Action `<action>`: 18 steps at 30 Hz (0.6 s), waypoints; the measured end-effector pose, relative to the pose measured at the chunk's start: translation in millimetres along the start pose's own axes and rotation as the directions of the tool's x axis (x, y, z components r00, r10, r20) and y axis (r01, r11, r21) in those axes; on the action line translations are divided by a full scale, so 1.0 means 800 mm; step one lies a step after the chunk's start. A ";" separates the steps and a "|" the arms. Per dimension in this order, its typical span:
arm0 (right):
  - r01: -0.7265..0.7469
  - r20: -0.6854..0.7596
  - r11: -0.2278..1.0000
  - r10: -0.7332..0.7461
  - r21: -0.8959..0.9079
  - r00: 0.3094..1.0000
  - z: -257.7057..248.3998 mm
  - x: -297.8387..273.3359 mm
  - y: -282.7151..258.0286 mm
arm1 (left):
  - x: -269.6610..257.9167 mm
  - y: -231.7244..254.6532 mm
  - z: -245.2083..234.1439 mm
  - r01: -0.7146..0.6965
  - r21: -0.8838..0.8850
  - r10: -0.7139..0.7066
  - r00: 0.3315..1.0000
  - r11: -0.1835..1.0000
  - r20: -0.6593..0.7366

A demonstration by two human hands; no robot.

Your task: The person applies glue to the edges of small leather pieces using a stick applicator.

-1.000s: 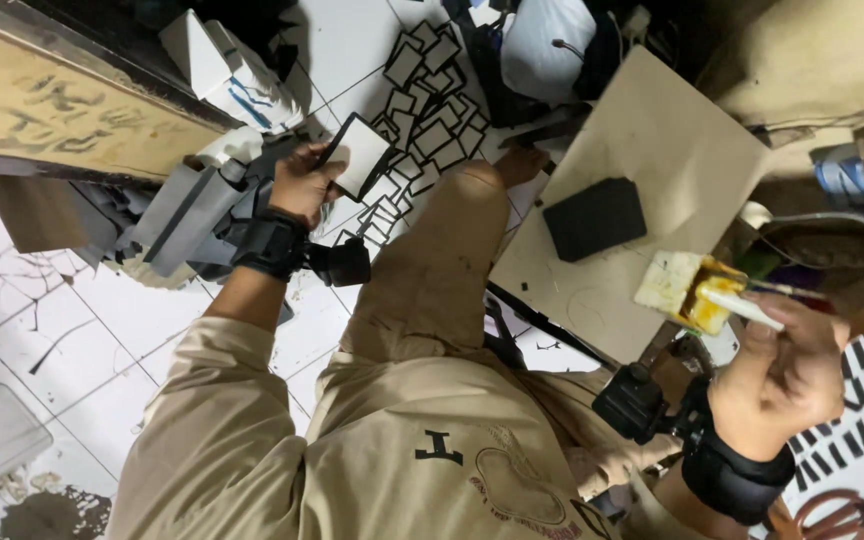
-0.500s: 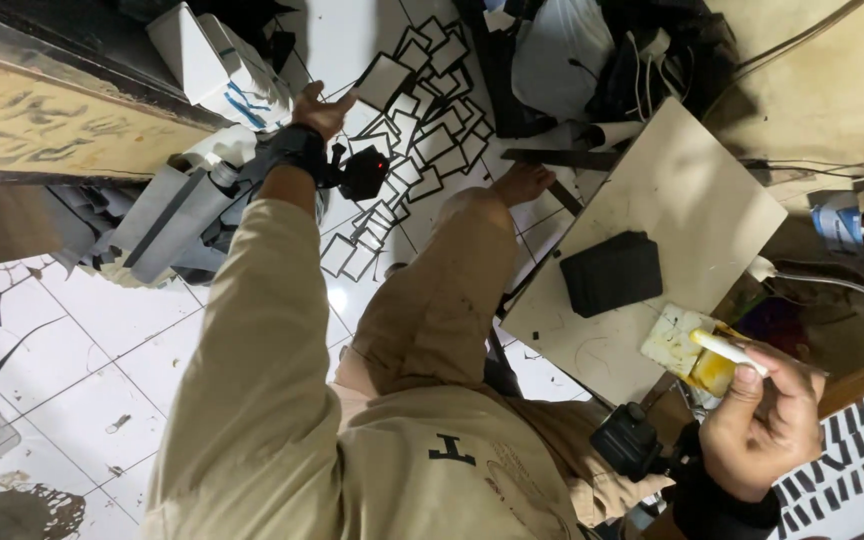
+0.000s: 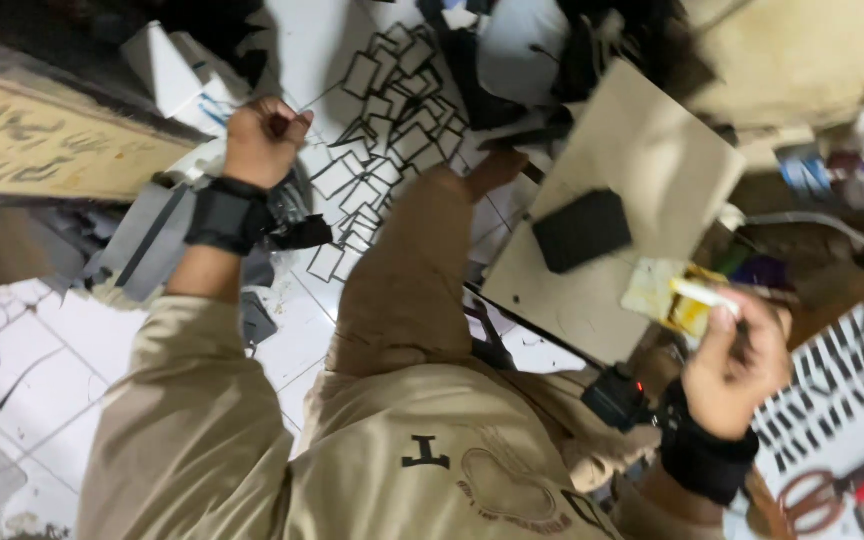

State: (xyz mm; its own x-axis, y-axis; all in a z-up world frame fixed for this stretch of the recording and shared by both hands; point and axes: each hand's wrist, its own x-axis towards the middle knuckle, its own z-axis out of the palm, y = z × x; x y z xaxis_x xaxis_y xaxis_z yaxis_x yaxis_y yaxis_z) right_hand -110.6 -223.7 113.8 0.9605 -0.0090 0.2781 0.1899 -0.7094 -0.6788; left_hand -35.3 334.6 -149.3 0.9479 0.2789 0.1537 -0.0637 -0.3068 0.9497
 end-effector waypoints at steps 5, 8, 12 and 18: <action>-0.028 -0.089 0.998 0.024 -0.051 0.996 -0.020 -0.011 0.025 | 0.011 0.240 0.055 -0.088 0.215 0.048 0.982 0.973 0.185; 0.000 -0.114 0.982 -0.022 -0.190 0.993 -0.033 -0.016 0.034 | 0.012 0.303 0.112 -0.319 0.173 0.250 0.910 0.932 0.331; 0.049 -0.124 0.974 -0.078 -0.220 0.989 -0.041 -0.026 0.065 | 0.000 0.344 0.210 -0.551 0.079 0.433 0.729 0.831 0.530; 0.074 -0.107 0.962 -0.105 -0.264 0.989 -0.038 -0.022 0.101 | -0.044 0.308 0.343 -0.611 0.260 0.306 0.664 0.747 0.683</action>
State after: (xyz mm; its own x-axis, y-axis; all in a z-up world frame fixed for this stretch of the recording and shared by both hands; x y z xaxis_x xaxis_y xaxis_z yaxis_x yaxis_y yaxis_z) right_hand -118.1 -302.6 74.9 0.9080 -0.0094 0.4189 0.1997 -0.8691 -0.4526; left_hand 0.9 -0.4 4.0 0.8226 -0.5300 0.2059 -0.5462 -0.6362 0.5449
